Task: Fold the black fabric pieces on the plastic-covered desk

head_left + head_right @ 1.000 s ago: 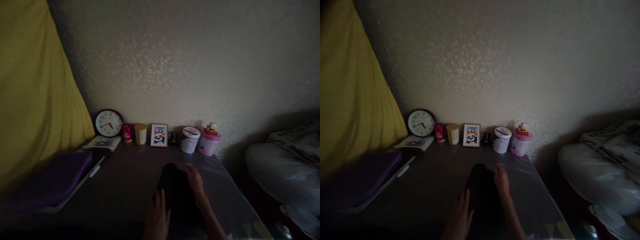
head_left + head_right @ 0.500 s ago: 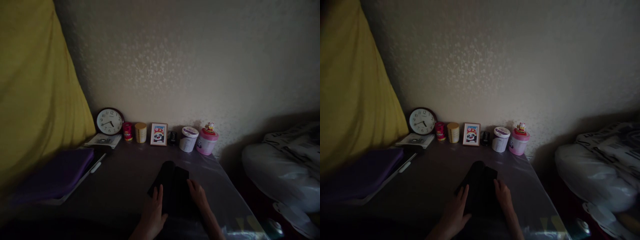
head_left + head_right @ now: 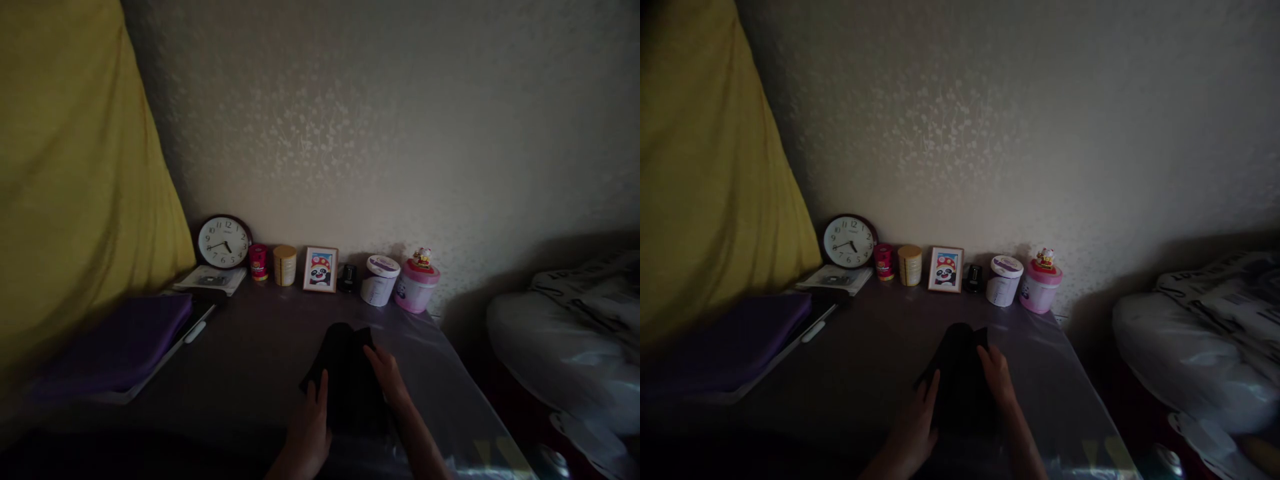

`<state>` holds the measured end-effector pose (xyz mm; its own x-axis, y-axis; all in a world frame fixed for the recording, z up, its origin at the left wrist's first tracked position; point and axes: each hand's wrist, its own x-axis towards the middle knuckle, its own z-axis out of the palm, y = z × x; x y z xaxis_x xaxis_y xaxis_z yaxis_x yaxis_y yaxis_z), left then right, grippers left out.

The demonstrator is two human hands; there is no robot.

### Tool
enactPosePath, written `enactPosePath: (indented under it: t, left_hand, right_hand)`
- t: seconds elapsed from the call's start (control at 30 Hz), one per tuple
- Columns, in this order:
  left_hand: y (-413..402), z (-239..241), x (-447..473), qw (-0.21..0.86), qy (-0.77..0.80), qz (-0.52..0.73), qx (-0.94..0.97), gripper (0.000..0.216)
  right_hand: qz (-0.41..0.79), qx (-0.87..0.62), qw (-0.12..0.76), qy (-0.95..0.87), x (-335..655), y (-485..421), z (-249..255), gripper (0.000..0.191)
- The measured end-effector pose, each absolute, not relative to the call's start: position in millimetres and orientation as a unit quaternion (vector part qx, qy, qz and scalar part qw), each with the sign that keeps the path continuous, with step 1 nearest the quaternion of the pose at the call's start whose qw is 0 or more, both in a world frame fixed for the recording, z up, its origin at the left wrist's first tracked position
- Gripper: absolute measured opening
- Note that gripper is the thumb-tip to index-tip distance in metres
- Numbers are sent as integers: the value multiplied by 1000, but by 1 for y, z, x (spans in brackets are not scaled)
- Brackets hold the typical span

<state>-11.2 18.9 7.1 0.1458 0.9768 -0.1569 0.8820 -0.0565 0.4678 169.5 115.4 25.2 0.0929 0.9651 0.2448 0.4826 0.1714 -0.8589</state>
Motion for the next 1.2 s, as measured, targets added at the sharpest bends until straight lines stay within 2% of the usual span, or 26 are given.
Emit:
enactPosePath:
  t: [0.3, 0.47, 0.63, 0.8, 0.87, 1.0, 1.1, 1.2]
  left_hand:
    - [18, 18, -7, 219, 661, 89, 712, 89]
    - [18, 13, -8, 224, 659, 74, 715, 72]
    - [19, 11, -10, 222, 659, 74, 715, 66]
    - [17, 6, -13, 206, 655, 96, 721, 74]
    - [14, 7, -18, 202, 655, 92, 723, 68]
    - [8, 19, -25, 141, 664, 86, 729, 45]
    - [10, 27, -21, 51, 646, 161, 745, 35]
    - [19, 22, -12, 31, 606, 222, 763, 33]
  right_hand:
    - [345, -570, 451, -594, 116, 143, 28, 34]
    - [407, -580, 432, -558, 102, 152, 19, 41]
    - [436, -590, 408, -543, 91, 153, 10, 41]
    - [503, -569, 361, -542, 85, 147, 12, 38]
    - [529, -554, 336, -548, 84, 145, 15, 36]
    - [520, -553, 304, -576, 82, 142, 19, 30]
    - [498, -545, 274, -617, 82, 141, 20, 26]
    - [428, -515, 267, -693, 82, 139, 22, 22]
